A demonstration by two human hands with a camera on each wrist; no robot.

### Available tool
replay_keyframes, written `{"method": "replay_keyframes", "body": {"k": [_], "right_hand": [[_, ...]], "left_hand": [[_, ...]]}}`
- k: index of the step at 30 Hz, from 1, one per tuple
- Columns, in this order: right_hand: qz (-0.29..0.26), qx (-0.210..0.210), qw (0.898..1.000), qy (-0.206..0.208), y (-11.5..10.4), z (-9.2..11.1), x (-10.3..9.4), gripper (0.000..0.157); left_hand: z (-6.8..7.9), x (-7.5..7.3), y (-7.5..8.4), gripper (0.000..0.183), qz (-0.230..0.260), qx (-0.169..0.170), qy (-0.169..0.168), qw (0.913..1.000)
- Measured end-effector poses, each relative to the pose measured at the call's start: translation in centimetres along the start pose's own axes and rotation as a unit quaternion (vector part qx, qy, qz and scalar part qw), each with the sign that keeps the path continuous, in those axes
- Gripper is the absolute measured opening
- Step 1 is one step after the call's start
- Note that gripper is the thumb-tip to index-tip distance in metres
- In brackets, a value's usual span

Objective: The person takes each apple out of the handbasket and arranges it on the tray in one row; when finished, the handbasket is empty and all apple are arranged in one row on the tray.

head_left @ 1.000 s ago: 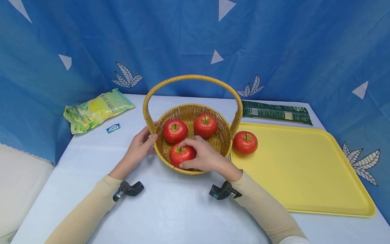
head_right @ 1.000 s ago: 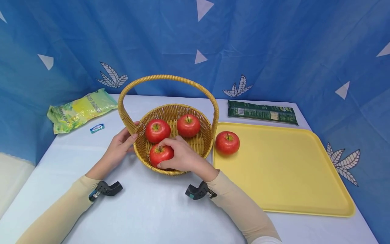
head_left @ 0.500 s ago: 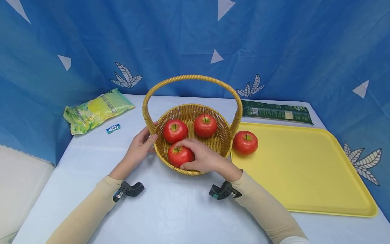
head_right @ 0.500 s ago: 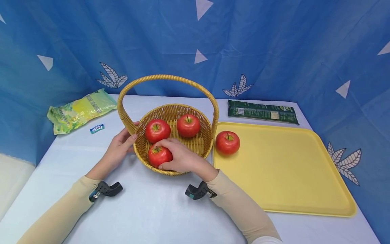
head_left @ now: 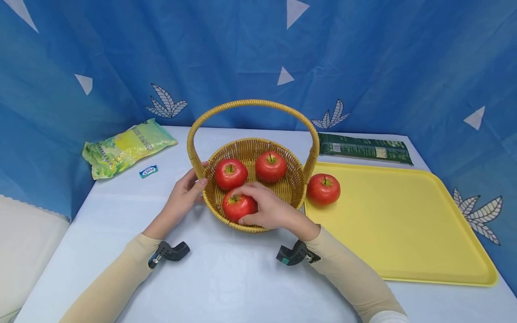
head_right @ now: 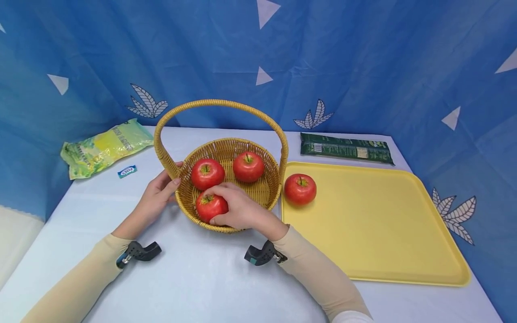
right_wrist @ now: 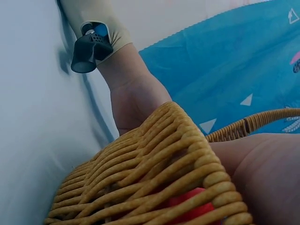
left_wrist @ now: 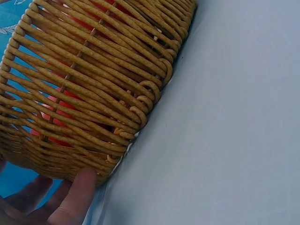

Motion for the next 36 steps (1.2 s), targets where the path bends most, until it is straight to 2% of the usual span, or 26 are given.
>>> {"method": "replay_keyframes", "body": {"k": [7,15,19,24,32,36], "right_hand": [[0.006,0.003,1.0,0.013,0.1,0.7,-1.2,0.055],[-0.017,-0.027,0.999,0.038,0.9,3.3,-4.6,0.057],[-0.054,-0.033,0.997,0.041,2.0,5.1,-6.3,0.059],[-0.11,-0.03,0.993,0.019,3.5,7.2,-8.3,0.062],[-0.137,-0.042,0.989,0.028,6.6,10.3,-12.0,0.057],[-0.151,-0.043,0.987,0.045,8.4,11.6,-13.8,0.058]], "left_hand": [[0.1,-0.2,-0.1,0.054,-0.005,0.002,0.001,1.0],[0.2,-0.3,0.0,0.053,-0.008,0.001,0.001,1.0],[0.2,-0.2,0.0,0.054,-0.008,0.004,-0.001,1.0],[0.1,-0.1,0.0,0.053,-0.007,0.002,-0.002,1.0],[0.0,-0.1,-0.2,0.053,-0.015,-0.007,-0.005,0.9998],[0.0,0.0,-0.2,0.054,-0.013,-0.006,-0.005,0.9999]]}}
Point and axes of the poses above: each hand's wrist, its own z-axis away from the middle knuckle, its own x-axis out of the palm, y = z × x, the point moved 9 cm from there along -z, towards the middle knuckle, and after that the axes turned 14 degrees about x, right-handed, at the moved point
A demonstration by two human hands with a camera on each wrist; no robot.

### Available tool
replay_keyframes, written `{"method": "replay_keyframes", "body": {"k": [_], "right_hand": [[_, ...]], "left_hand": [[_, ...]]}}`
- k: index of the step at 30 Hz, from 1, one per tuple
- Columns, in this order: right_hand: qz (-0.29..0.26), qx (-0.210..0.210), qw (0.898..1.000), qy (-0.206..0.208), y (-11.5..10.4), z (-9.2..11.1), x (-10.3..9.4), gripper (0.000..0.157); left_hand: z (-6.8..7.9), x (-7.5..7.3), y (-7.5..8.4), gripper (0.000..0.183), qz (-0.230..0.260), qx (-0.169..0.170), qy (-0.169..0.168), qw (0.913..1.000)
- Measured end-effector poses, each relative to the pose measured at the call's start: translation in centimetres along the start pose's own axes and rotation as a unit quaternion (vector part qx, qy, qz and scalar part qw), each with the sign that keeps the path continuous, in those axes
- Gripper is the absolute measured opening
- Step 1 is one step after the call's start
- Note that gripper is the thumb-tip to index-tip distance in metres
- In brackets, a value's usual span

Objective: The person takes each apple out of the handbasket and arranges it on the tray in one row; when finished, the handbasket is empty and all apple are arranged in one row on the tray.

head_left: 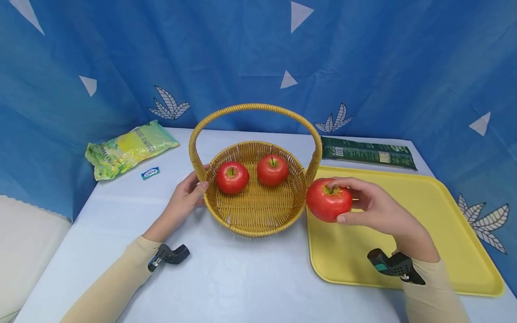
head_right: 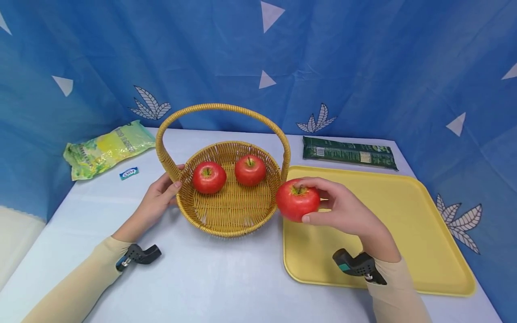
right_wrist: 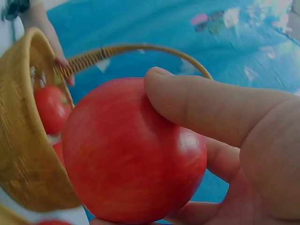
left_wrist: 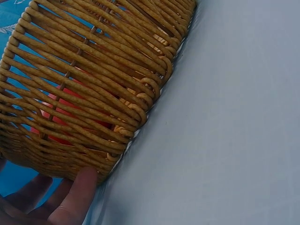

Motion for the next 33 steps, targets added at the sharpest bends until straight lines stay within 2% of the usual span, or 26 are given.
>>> {"method": "replay_keyframes", "body": {"k": [5,11,15,24,33], "right_hand": [[-0.021,0.018,0.999,0.036,2.2,1.1,-3.1,0.06],[-0.006,0.052,0.994,0.095,5.3,1.5,-6.7,0.065],[-0.022,0.057,0.993,0.106,7.1,1.5,-8.2,0.064],[-0.035,0.091,0.989,0.11,11.3,0.9,-9.7,0.056],[-0.016,0.116,0.987,0.107,13.6,0.7,-9.8,0.051]], "left_hand": [[0.1,0.0,0.0,0.054,0.005,-0.001,0.0,1.0],[0.1,0.1,0.0,0.053,0.006,0.001,0.003,1.0],[0.1,0.1,0.0,0.053,0.012,0.007,0.006,0.9999],[-0.1,0.0,-0.1,0.053,0.031,0.011,0.004,0.9994],[-0.2,0.2,-0.2,0.056,0.046,0.011,-0.013,0.9988]]}}
Point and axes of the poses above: each hand's wrist, its own z-axis away from the middle knuckle, its own x-axis out of the palm, y = z × x, the point moved 9 cm from there along -z, towards the middle knuckle, and after that the axes turned 14 degrees about x, right-handed, at the moved point
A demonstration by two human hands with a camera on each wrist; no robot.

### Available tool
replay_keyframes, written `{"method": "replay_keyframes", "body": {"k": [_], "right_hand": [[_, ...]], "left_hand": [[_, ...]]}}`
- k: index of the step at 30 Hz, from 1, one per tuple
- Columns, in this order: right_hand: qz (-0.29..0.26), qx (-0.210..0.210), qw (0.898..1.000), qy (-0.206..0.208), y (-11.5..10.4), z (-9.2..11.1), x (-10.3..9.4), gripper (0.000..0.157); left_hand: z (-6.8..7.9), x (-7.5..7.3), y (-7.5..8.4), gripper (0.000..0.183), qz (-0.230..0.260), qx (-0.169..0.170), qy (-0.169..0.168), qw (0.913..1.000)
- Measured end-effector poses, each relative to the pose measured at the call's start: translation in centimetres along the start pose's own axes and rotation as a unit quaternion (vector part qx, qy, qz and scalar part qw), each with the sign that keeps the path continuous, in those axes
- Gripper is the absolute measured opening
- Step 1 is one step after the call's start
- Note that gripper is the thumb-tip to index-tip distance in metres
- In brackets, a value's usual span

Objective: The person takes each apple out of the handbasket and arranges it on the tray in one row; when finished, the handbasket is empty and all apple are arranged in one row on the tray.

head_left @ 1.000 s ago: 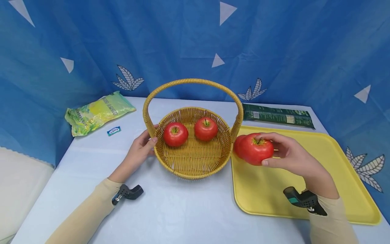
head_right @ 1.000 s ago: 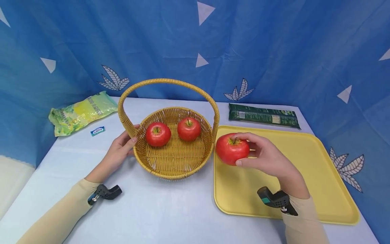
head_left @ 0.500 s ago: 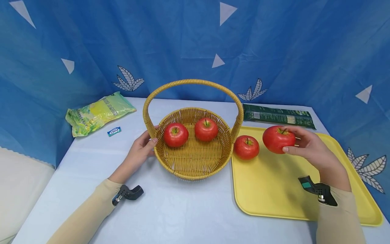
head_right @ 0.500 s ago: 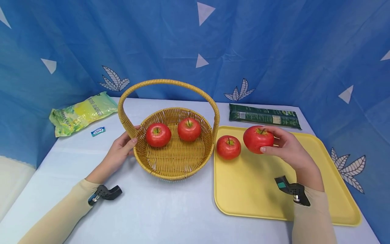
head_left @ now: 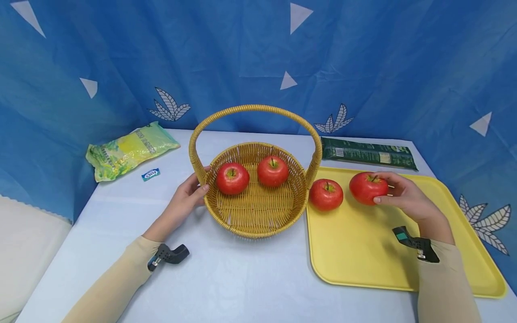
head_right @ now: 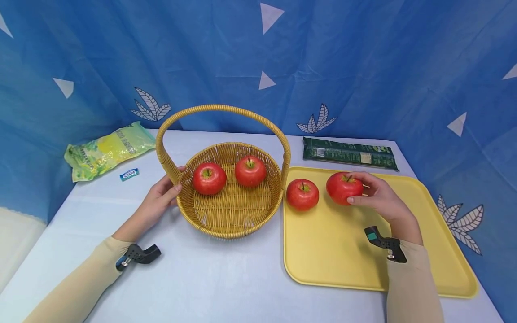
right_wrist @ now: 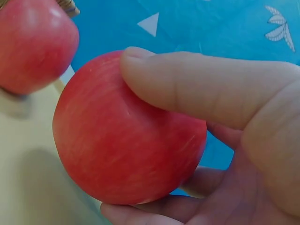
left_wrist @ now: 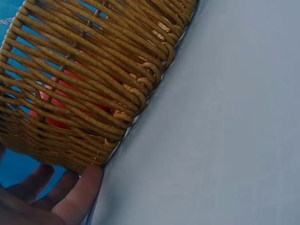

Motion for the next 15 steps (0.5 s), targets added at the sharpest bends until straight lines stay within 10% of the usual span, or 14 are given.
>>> {"method": "replay_keyframes", "body": {"k": [15], "right_hand": [[-0.009,0.0,0.998,-0.064,1.8,-0.5,0.9,0.054]], "left_hand": [[0.0,-0.1,-0.2,0.054,-0.008,0.01,-0.002,0.9999]]}}
Point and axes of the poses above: each hand's wrist, its own z-axis away from the middle knuckle, its own x-axis out of the palm, y = z × x, the point moved 9 cm from there along -z, towards the middle knuckle, and after that the axes turned 14 degrees about x, right-handed, at the moved point
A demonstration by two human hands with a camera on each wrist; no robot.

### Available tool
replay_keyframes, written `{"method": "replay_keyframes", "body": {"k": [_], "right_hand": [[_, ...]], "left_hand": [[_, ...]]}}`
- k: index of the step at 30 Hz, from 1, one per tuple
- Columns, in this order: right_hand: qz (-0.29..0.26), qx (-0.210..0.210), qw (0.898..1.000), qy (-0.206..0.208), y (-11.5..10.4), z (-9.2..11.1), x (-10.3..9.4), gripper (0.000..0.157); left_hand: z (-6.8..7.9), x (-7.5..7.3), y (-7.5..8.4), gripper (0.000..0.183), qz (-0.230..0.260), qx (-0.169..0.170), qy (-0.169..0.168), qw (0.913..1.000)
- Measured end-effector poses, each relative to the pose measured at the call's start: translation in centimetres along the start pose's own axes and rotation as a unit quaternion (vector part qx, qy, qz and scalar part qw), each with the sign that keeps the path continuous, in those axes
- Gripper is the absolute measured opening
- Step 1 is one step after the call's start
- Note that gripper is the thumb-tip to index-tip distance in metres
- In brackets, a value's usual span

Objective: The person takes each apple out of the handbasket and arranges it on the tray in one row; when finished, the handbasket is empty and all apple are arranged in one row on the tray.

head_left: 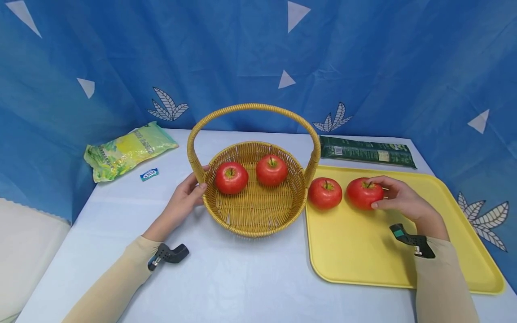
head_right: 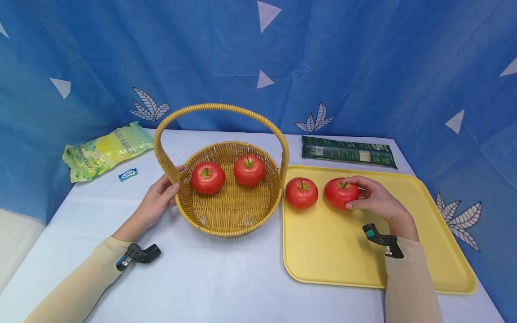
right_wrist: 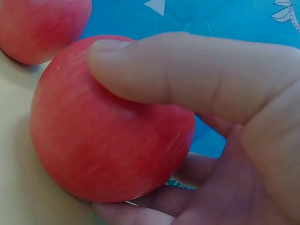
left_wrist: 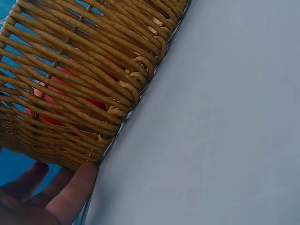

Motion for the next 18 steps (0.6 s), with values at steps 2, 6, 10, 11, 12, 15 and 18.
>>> {"method": "replay_keyframes", "body": {"k": [2,6,10,11,12,15,18], "right_hand": [[-0.002,-0.01,1.0,-0.007,-0.11,0.03,0.17,0.052],[-0.002,0.001,1.0,-0.008,-0.07,0.01,0.34,0.045],[-0.004,0.025,1.0,-0.006,0.19,-0.11,0.35,0.042],[-0.005,0.027,1.0,-0.006,0.22,-0.13,0.35,0.042],[-0.006,0.028,1.0,-0.007,0.23,-0.13,0.35,0.042],[-0.009,0.03,0.999,-0.009,0.27,-0.12,0.32,0.044],[-0.011,0.032,0.999,-0.01,0.38,-0.03,0.28,0.044]], "left_hand": [[-0.01,-0.05,-0.1,0.055,-0.004,0.0,0.002,1.0],[-0.04,-0.17,-0.12,0.055,-0.007,0.003,0.006,1.0],[-0.06,-0.24,-0.02,0.055,-0.01,0.007,0.008,0.9999],[-0.05,-0.24,0.0,0.055,-0.011,0.007,0.008,0.9999],[-0.05,-0.23,0.02,0.055,-0.01,0.007,0.009,0.9999],[-0.06,-0.18,-0.06,0.055,-0.008,0.005,0.009,0.9999],[-0.05,-0.1,-0.17,0.055,-0.002,0.002,0.009,1.0]]}}
Point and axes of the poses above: each hand's wrist, its own z-axis away from the middle knuckle, its own x-axis out of the palm, y = z × x, the point moved 9 cm from there along -z, towards the middle knuckle, and after that the axes turned 14 degrees about x, right-handed, at the moved point
